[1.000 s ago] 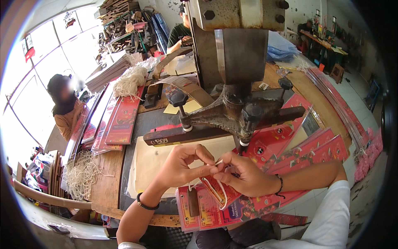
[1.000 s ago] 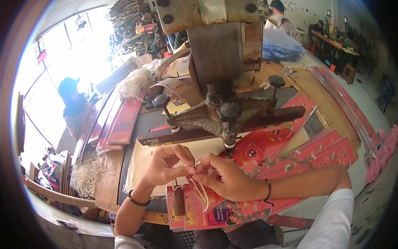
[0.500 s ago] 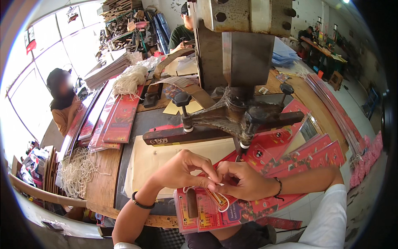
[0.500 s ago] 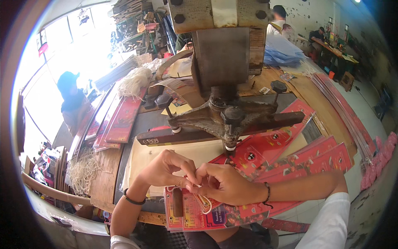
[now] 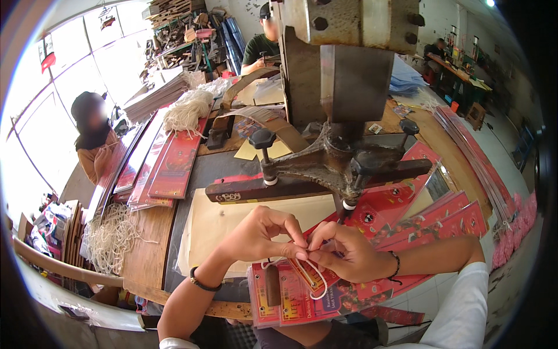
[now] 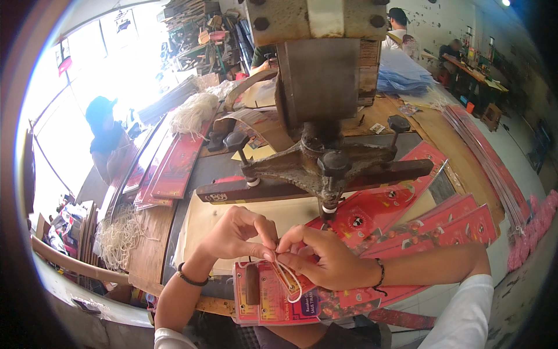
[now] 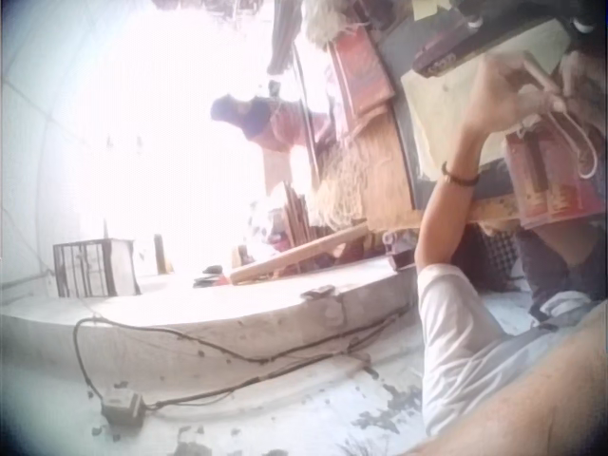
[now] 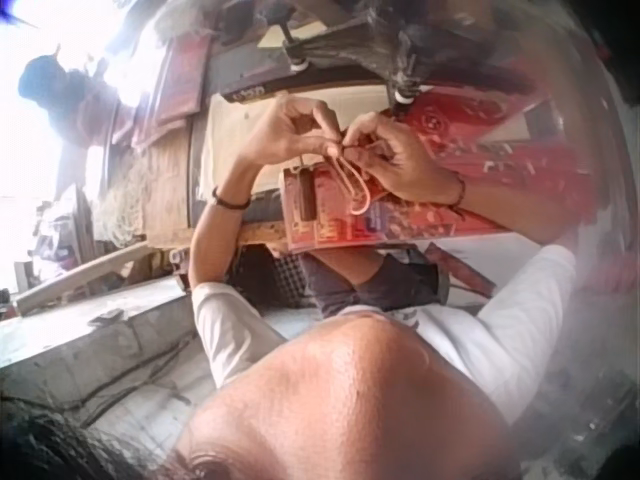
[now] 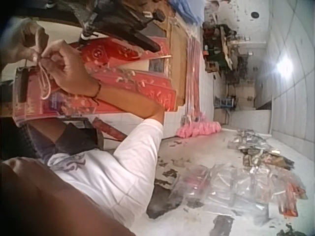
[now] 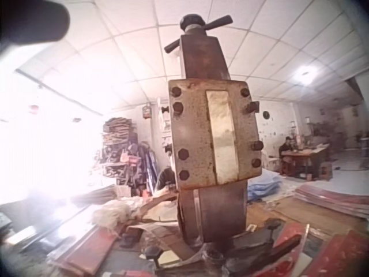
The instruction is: The person is threading strings through holes in red cardboard packaging and using a wooden tool to push or secure the components together.
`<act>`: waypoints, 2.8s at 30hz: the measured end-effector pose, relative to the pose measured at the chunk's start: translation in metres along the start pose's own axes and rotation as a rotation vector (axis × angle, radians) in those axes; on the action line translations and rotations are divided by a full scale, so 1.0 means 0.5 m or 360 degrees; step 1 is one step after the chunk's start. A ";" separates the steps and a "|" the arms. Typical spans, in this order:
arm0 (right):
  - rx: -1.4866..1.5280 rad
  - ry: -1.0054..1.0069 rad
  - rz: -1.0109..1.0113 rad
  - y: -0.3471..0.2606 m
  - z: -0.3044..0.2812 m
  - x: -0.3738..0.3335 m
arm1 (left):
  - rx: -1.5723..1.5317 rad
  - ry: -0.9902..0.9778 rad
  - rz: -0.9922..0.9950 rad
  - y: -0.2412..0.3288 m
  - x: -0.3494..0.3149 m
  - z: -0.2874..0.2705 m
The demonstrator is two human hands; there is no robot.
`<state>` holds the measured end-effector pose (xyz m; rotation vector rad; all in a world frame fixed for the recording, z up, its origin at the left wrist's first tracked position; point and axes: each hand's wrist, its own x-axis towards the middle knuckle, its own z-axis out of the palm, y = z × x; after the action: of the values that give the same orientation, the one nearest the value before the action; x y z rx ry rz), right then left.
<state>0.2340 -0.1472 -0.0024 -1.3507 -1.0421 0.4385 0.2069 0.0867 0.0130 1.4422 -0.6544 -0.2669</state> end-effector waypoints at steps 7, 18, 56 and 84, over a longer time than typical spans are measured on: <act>0.0058 0.0102 -0.0140 0.027 0.006 0.002 | 0.0060 0.0026 0.0024 0.001 0.000 0.003; 0.0017 -0.0034 -0.0278 0.016 0.001 0.002 | 0.0187 0.0189 0.0161 0.002 0.005 0.018; -0.0096 0.0229 -0.0134 0.028 0.009 0.007 | 0.0164 0.0410 0.0051 0.009 0.010 0.029; -0.0382 -0.0027 -0.0311 0.017 0.001 0.018 | -0.0105 -0.0069 -0.0379 0.039 0.004 0.006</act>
<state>0.2408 -0.1379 -0.0072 -1.4403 -1.2582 0.1831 0.2027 0.0858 0.0326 1.4546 -0.5039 -0.5023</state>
